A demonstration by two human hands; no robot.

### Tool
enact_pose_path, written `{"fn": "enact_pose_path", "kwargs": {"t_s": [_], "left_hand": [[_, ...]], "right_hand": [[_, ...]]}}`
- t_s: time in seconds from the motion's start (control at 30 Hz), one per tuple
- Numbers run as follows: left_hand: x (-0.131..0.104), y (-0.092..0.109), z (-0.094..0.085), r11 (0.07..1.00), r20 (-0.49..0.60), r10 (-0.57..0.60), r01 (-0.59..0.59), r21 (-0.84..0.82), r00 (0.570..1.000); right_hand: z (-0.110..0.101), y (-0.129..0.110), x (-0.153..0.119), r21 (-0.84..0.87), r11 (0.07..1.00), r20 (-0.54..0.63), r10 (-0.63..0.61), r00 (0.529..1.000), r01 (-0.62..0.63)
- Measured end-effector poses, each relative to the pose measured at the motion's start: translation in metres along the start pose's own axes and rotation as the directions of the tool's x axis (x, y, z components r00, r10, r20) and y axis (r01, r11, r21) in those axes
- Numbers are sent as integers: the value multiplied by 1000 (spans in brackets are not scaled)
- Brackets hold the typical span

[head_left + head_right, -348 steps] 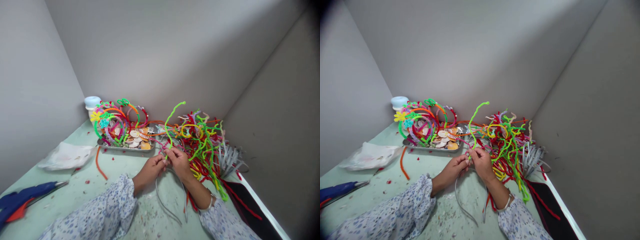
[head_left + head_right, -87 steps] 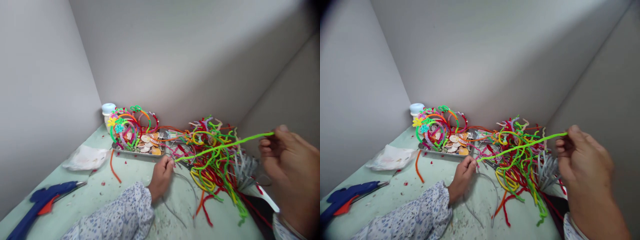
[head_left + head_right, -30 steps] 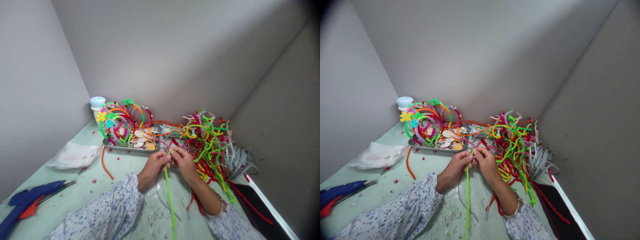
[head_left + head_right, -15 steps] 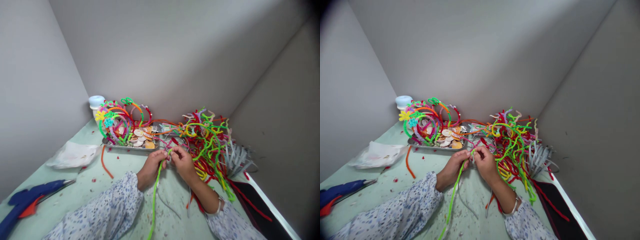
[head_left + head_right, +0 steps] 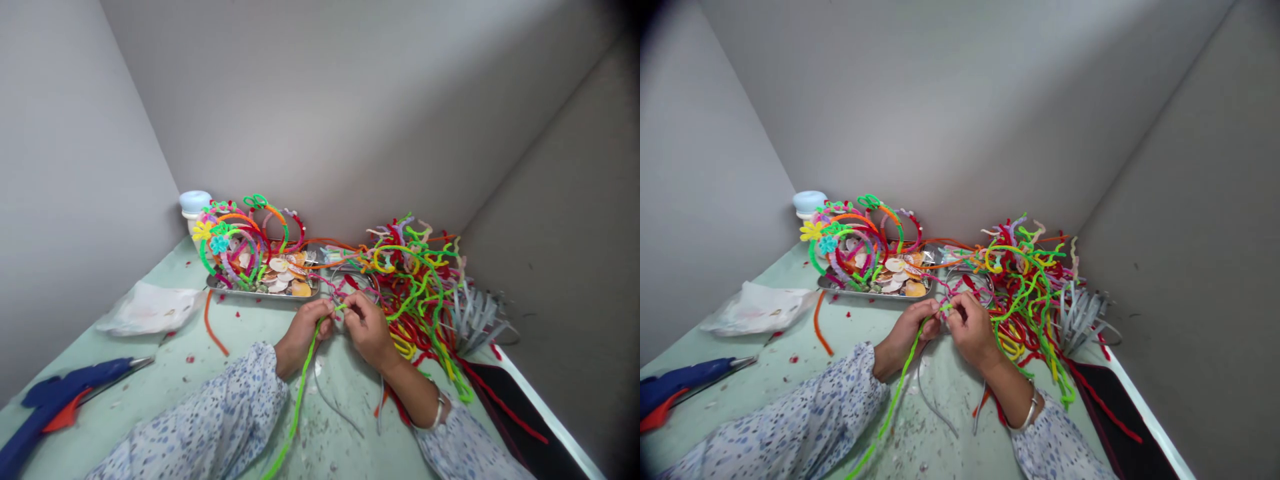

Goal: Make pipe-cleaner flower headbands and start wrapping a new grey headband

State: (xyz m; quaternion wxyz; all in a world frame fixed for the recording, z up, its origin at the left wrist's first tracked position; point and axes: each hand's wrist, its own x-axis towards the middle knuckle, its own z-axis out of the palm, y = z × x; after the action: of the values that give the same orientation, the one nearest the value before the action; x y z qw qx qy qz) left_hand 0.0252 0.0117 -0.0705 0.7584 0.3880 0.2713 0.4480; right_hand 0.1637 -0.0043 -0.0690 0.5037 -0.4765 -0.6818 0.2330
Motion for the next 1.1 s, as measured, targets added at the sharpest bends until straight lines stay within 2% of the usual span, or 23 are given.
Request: {"fn": "enact_pose_path", "kwargs": {"t_s": [0.1, 0.23, 0.43, 0.53, 0.73, 1.0, 1.1], "left_hand": [[0, 0, 0, 1000, -3, -6, 6, 11, 1000], [0, 0, 0, 999, -8, -9, 10, 36, 1000], [-1, 1, 2, 999, -12, -11, 12, 52, 1000], [-1, 1, 2, 998, -1, -9, 9, 58, 1000], [-1, -1, -1, 995, 35, -6, 2, 104, 999], [-1, -4, -4, 985, 55, 8, -17, 169, 998], [-1, -3, -4, 980, 45, -11, 2, 197, 999]], "right_hand": [[2, 2, -1, 291, 932, 106, 193, 975, -216], [4, 6, 2, 557, 719, 252, 331, 909, -416], [-1, 6, 9, 694, 415, 435, 409, 802, -588], [-5, 5, 12, 695, 324, 509, 410, 757, -642], [-11, 10, 13, 666, 272, 604, 349, 716, -695], [-12, 10, 13, 666, 272, 587, 385, 713, -695], [-17, 7, 15, 625, 301, 611, 387, 691, -720]]}}
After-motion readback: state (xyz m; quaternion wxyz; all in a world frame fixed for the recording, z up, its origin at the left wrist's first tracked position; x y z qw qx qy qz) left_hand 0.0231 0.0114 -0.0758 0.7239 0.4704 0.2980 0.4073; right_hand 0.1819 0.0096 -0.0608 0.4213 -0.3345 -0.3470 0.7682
